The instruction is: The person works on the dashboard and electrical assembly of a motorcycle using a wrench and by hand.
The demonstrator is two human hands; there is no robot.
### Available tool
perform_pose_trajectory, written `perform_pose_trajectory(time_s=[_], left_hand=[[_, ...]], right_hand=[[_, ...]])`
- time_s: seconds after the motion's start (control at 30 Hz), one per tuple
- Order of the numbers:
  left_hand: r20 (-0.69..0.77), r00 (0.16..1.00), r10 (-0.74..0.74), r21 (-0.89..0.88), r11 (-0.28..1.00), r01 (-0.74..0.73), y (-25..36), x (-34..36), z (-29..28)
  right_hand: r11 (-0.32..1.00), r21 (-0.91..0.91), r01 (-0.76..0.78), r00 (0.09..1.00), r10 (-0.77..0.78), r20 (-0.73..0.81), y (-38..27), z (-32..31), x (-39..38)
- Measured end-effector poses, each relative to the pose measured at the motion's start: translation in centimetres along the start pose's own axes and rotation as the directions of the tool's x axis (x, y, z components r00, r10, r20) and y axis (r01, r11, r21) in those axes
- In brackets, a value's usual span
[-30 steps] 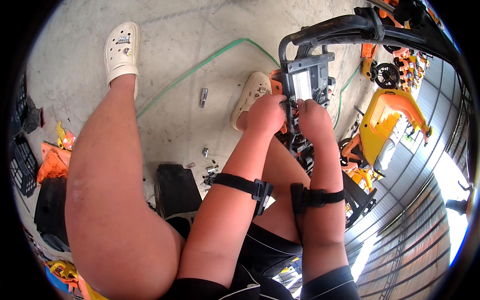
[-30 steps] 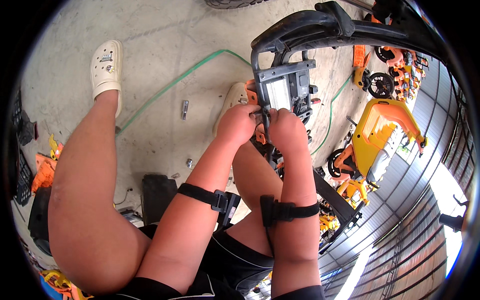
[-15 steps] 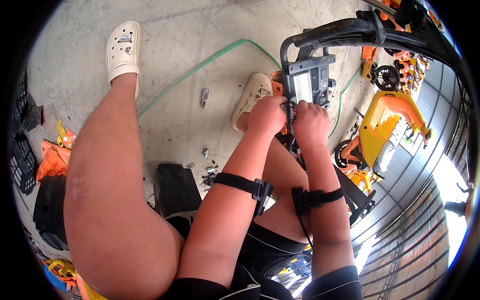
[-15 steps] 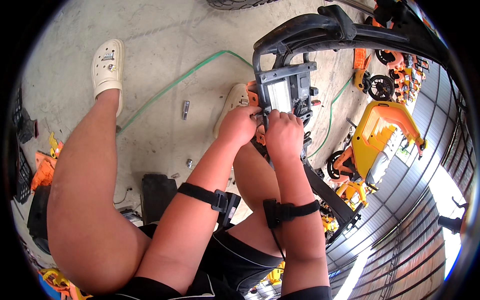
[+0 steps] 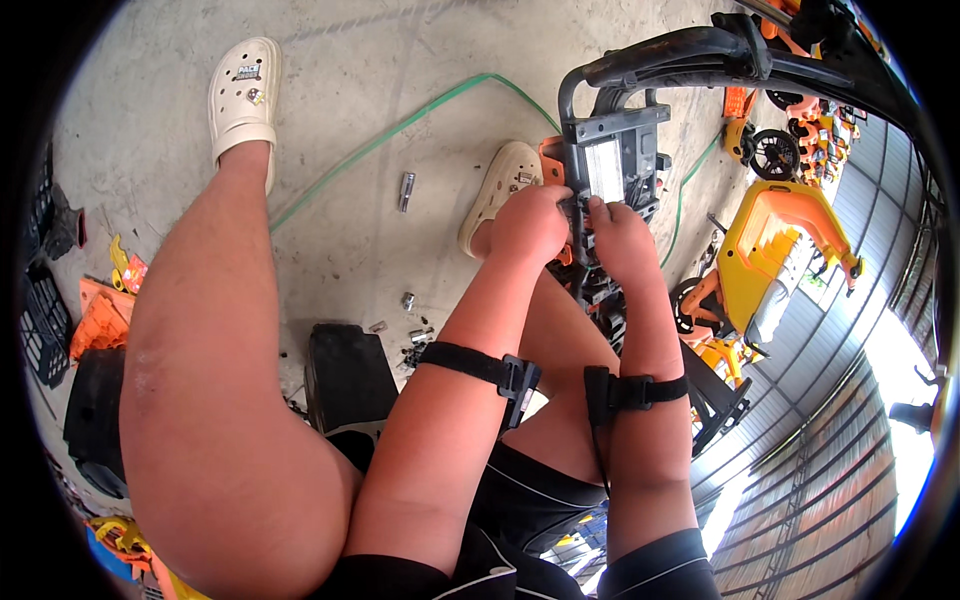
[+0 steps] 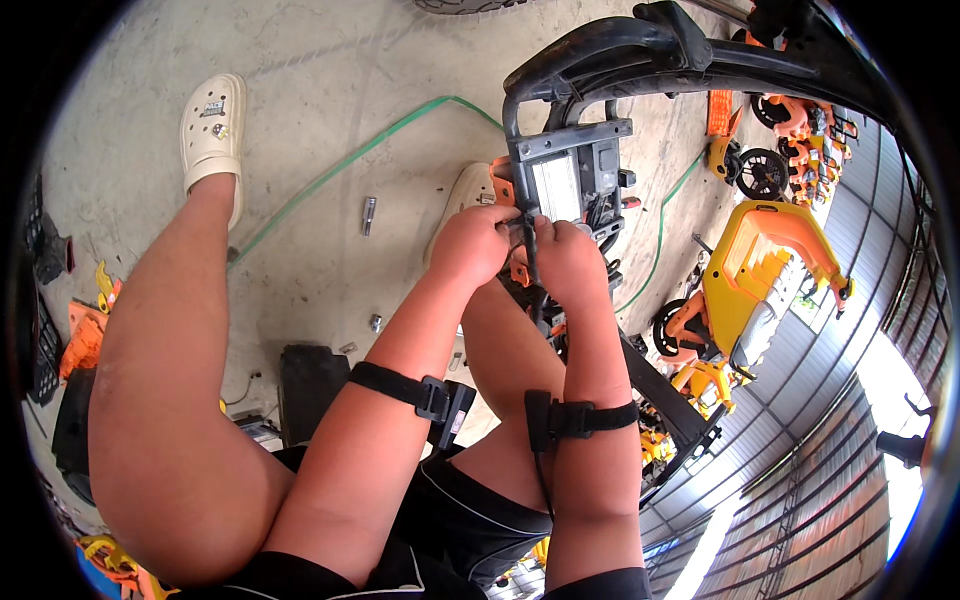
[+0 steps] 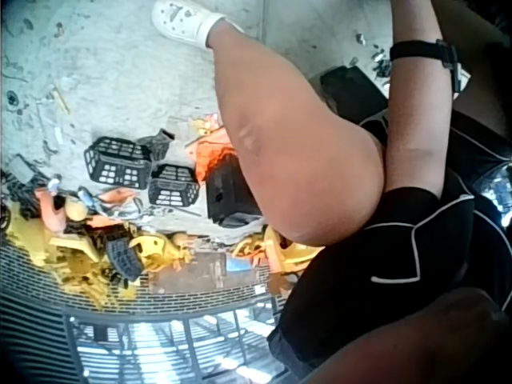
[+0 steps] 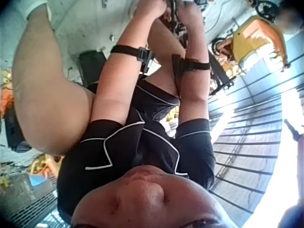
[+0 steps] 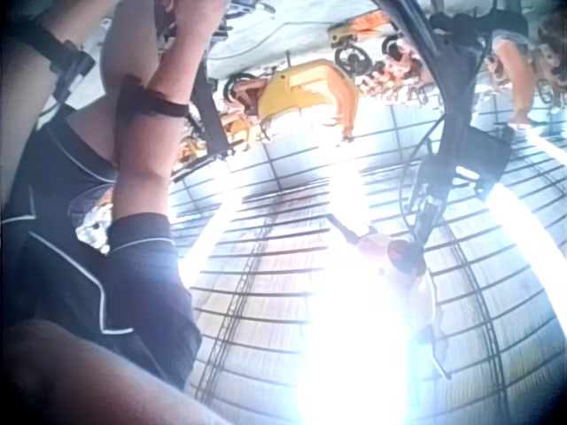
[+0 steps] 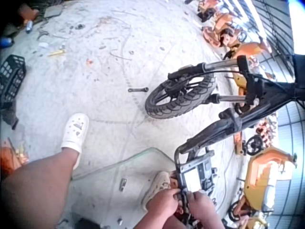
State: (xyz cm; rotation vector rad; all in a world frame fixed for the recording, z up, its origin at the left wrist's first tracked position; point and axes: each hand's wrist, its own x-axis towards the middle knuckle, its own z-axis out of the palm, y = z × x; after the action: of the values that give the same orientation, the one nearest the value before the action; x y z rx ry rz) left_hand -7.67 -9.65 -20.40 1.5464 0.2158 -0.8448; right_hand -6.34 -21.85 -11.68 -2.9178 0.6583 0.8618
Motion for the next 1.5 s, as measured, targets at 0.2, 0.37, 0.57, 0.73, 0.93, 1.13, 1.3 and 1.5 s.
perform_pose_trajectory(time_s=[0.2,0.37,0.57,0.73,0.93,1.13,1.3,1.5], left_hand=[[-0.001,1.0,0.007,-0.043,0.999,-0.007,-0.4,0.2,0.2],[-0.029,0.999,0.039,-0.031,0.999,-0.04,-0.8,0.3,0.6],[-0.061,0.99,0.128,0.103,0.987,-0.122,-0.7,0.4,0.1],[-0.008,0.982,0.19,0.18,0.966,-0.185,-0.7,0.6,-0.9],[0.074,0.996,0.059,0.327,0.942,-0.08,0.5,0.9,-1.7],[-0.049,0.964,0.261,0.543,0.817,-0.193,1.3,2.4,-1.9],[-0.141,0.85,0.507,0.712,0.648,-0.268,1.6,3.5,-1.0],[-0.142,0.899,0.414,0.654,0.721,-0.229,0.2,3.1,-1.1]], right_hand=[[0.966,-0.242,0.094,0.989,-0.118,-0.087,-0.8,0.6,-0.5],[0.842,-0.392,0.37,0.883,-0.45,-0.134,0.2,0.6,-0.3],[0.888,-0.385,0.252,0.942,-0.316,-0.113,-0.5,0.6,-0.8],[0.889,-0.379,0.256,0.938,-0.324,-0.125,-0.7,0.8,-0.7],[0.849,-0.42,0.322,0.9,-0.412,-0.141,0.3,1.1,-0.3],[0.761,-0.466,0.451,0.808,-0.57,-0.149,1.0,1.0,0.2],[0.762,-0.447,0.468,0.824,-0.559,-0.09,0.3,0.3,-0.1],[0.789,-0.453,0.416,0.873,-0.486,-0.045,-0.2,0.2,-0.1]])
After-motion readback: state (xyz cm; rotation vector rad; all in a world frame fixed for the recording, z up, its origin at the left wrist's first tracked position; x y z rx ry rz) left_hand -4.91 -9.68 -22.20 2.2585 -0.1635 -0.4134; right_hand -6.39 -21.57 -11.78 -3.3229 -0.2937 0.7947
